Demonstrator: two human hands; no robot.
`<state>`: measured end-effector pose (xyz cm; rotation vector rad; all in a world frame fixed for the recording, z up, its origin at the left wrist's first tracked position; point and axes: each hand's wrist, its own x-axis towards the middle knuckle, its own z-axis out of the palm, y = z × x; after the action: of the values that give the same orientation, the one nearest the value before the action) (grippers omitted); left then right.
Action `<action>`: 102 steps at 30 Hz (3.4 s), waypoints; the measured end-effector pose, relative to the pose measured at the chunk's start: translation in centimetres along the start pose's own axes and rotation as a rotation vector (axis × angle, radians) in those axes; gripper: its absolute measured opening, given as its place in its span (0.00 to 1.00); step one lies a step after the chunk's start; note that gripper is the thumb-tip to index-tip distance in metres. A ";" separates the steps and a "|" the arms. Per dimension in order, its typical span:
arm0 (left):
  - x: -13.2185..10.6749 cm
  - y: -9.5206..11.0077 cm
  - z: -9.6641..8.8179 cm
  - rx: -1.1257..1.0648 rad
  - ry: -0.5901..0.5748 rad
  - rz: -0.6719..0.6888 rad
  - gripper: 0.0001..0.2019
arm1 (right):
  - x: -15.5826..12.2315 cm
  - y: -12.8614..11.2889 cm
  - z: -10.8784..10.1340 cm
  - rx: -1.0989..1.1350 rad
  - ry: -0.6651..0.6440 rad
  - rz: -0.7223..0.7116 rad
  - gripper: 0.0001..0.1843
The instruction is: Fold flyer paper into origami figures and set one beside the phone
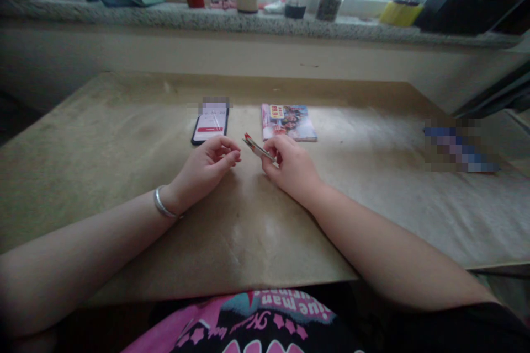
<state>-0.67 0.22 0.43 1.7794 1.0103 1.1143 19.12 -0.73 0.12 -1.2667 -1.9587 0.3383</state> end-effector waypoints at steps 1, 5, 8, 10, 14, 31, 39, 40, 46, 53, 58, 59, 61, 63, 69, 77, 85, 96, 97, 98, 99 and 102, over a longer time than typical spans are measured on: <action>0.0 0.0 0.0 0.027 0.000 0.009 0.07 | 0.1 0.2 -0.2 -0.092 0.002 -0.041 0.05; -0.1 -0.1 -0.1 0.148 -0.053 0.041 0.06 | 0.6 0.6 -0.6 -0.330 -0.110 -0.080 0.09; -0.3 0.1 -0.3 0.320 -0.130 0.094 0.11 | 0.6 0.7 -0.5 -0.356 -0.192 -0.061 0.09; -0.4 0.2 -0.4 0.461 -0.175 0.139 0.13 | 0.5 0.5 -0.4 -0.338 -0.219 -0.057 0.08; -0.4 0.3 -0.7 0.659 -0.237 0.193 0.16 | 0.3 0.1 -0.8 -0.305 -0.284 -0.040 0.15; -1.4 0.7 0.2 0.938 -0.510 0.363 0.24 | 0.5 1.4 -0.9 -0.352 -0.264 -0.094 0.12; -0.9 0.3 -0.3 1.003 -0.530 0.310 0.28 | 0.2 0.9 -1.1 -0.403 -0.346 -0.231 0.17; -0.8 0.3 -0.4 1.001 -0.527 0.327 0.27 | 0.2 0.8 -1.1 -0.422 -0.353 -0.251 0.18; -0.7 0.4 -0.6 0.963 -0.537 0.420 0.23 | 0.4 0.9 -0.8 -0.544 -0.385 -0.272 0.22; -0.7 0.2 -0.6 0.965 -0.526 0.417 0.24 | 0.7 1.3 -0.3 -0.626 -0.368 -0.233 0.26; -0.6 0.2 -0.4 0.995 -0.539 0.400 0.25 | 1.1 1.4 -0.1 -0.655 -0.364 -0.196 0.27; -0.6 0.2 -0.4 0.998 -0.540 0.397 0.25 | 1.2 1.4 -0.1 -0.663 -0.360 -0.196 0.27; -0.6 0.2 -0.4 0.999 -0.539 0.396 0.25 | 1.3 1.2 -0.1 -0.686 -0.349 -0.198 0.26; -0.7 0.1 -0.4 1.002 -0.539 0.394 0.26 | 1.2 0.9 -0.1 -0.711 -0.344 -0.199 0.25; -0.6 0.0 -0.6 1.028 -0.597 0.336 0.31 | 0.8 0.0 -0.6 -0.709 -0.417 -0.243 0.24; 0.0 0.9 -1.5 1.047 -0.676 0.330 0.31 | 0.5 -0.5 -2.3 -0.619 -0.486 -0.262 0.19; 0.8 1.1 -3.0 1.013 -0.669 0.499 0.18 | 0.6 0.5 -2.7 -0.543 -0.431 -0.290 0.14; 0.6 0.6 -2.6 0.933 -0.590 0.522 0.12 | 0.5 1.0 -2.1 -0.448 -0.359 -0.229 0.11; 0.5 0.4 -2.5 0.938 -0.579 0.531 0.12 | 0.4 0.7 -2.1 -0.450 -0.357 -0.214 0.12; 0.5 0.2 -2.4 0.942 -0.566 0.538 0.13 | 0.3 0.5 -2.1 -0.456 -0.354 -0.202 0.13; 0.4 0.1 -2.3 0.944 -0.553 0.542 0.14 | 0.2 0.2 -2.0 -0.467 -0.360 -0.202 0.15; 0.3 -0.3 -2.2 0.932 -0.530 0.543 0.16 | 0.3 -0.1 -1.8 -0.483 -0.377 -0.214 0.21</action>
<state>-2.68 1.04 0.96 3.0162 0.7638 0.3561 20.28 -0.87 1.48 -1.3361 -2.5839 -0.0137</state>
